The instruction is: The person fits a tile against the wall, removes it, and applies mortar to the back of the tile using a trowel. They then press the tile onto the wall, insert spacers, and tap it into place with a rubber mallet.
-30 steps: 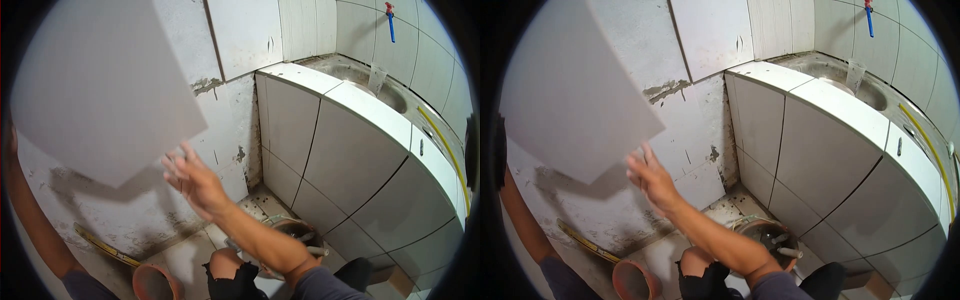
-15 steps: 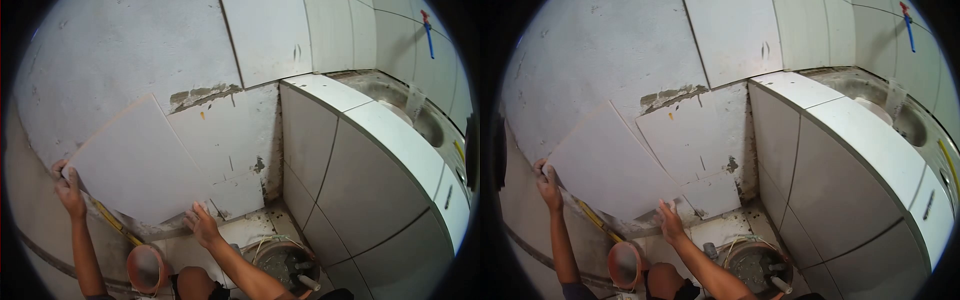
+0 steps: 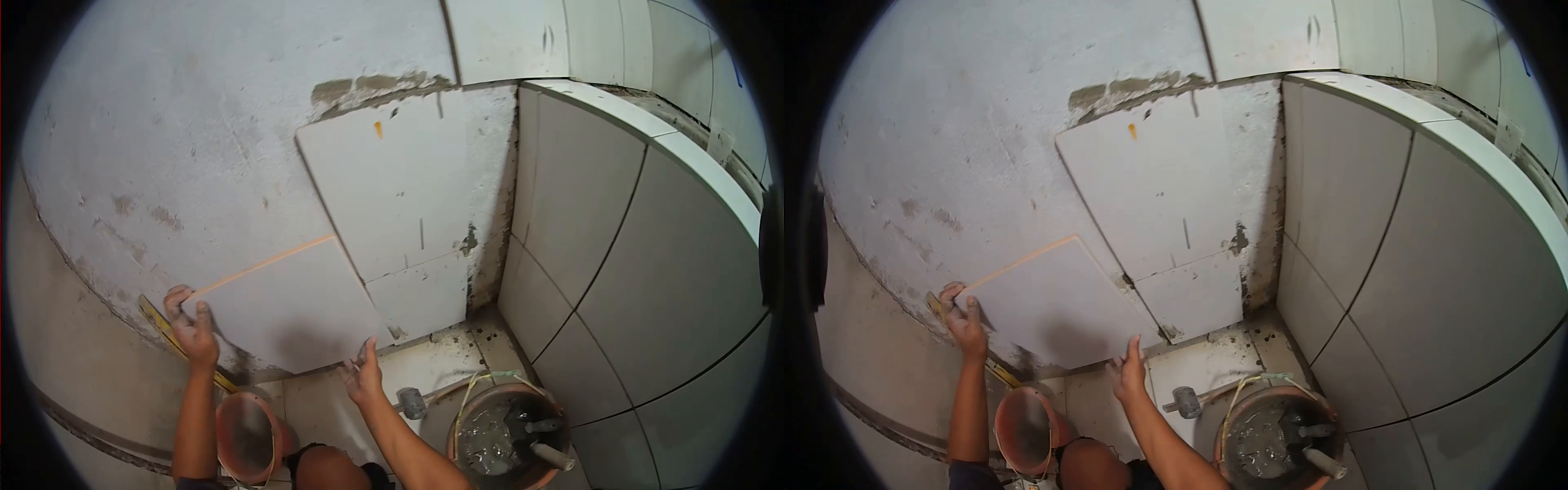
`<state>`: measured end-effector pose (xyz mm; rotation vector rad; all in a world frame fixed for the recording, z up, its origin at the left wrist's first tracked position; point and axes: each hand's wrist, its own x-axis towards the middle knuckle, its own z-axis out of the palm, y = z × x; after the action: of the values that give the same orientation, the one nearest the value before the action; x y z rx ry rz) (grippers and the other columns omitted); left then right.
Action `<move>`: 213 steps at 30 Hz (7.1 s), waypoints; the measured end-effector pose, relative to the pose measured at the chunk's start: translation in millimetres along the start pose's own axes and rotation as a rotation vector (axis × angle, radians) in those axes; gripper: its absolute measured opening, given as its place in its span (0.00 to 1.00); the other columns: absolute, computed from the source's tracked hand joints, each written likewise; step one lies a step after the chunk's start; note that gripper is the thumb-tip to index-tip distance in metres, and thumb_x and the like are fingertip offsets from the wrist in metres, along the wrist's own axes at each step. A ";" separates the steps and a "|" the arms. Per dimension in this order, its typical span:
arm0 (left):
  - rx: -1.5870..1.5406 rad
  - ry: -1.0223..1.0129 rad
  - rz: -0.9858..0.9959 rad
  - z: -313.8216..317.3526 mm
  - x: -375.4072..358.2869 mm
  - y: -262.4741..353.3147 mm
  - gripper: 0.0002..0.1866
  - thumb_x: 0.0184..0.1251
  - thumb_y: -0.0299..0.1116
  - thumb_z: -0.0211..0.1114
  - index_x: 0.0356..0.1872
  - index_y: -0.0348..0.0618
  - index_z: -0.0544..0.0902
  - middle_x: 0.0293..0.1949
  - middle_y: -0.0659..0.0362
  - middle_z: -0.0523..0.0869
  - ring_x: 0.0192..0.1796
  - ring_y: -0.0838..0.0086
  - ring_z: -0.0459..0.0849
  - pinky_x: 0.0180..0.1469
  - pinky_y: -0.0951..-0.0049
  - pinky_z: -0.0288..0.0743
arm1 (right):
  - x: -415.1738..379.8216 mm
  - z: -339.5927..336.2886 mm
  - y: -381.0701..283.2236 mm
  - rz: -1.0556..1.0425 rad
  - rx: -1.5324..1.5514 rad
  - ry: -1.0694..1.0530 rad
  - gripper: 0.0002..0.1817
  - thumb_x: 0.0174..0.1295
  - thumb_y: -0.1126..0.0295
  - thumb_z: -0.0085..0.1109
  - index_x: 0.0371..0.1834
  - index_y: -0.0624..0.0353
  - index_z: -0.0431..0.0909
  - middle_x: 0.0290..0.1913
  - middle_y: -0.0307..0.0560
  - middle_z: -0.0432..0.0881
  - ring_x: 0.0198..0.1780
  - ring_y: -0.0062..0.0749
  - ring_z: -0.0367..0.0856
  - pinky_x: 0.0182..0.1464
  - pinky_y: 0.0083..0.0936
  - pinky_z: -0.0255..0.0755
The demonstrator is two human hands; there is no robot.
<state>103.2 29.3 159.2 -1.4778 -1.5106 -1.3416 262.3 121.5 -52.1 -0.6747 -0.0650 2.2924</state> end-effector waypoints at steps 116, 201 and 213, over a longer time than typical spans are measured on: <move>-0.508 -0.206 -0.706 19.1 -178.8 -31.5 0.19 0.62 0.30 0.62 0.51 0.30 0.71 0.42 0.54 0.79 0.44 0.72 0.76 0.48 0.74 0.69 | -60.1 116.0 -11.2 -1.656 -1.765 -0.588 0.22 0.31 0.60 0.74 0.27 0.51 0.70 0.23 0.34 0.73 0.30 0.31 0.73 0.31 0.29 0.61; -0.590 0.062 -1.158 136.9 -282.8 -185.3 0.25 0.72 0.43 0.48 0.59 0.33 0.62 0.53 0.54 0.69 0.53 0.71 0.69 0.57 0.70 0.63 | 212.4 -143.5 77.5 0.151 -0.364 0.174 0.52 0.55 0.34 0.47 0.70 0.60 0.37 0.67 0.58 0.52 0.61 0.40 0.64 0.60 0.27 0.67; -0.532 0.180 -1.266 151.9 -268.9 -176.0 0.22 0.72 0.44 0.48 0.54 0.34 0.69 0.47 0.57 0.74 0.47 0.74 0.71 0.53 0.75 0.65 | 232.4 -148.9 79.5 0.155 -0.303 0.109 0.54 0.51 0.31 0.47 0.71 0.55 0.37 0.69 0.59 0.49 0.62 0.39 0.62 0.62 0.31 0.62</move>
<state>12.8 110.2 -174.9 -0.4576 -2.1414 -2.6439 146.1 196.7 -303.8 -0.9892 -0.3234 2.4130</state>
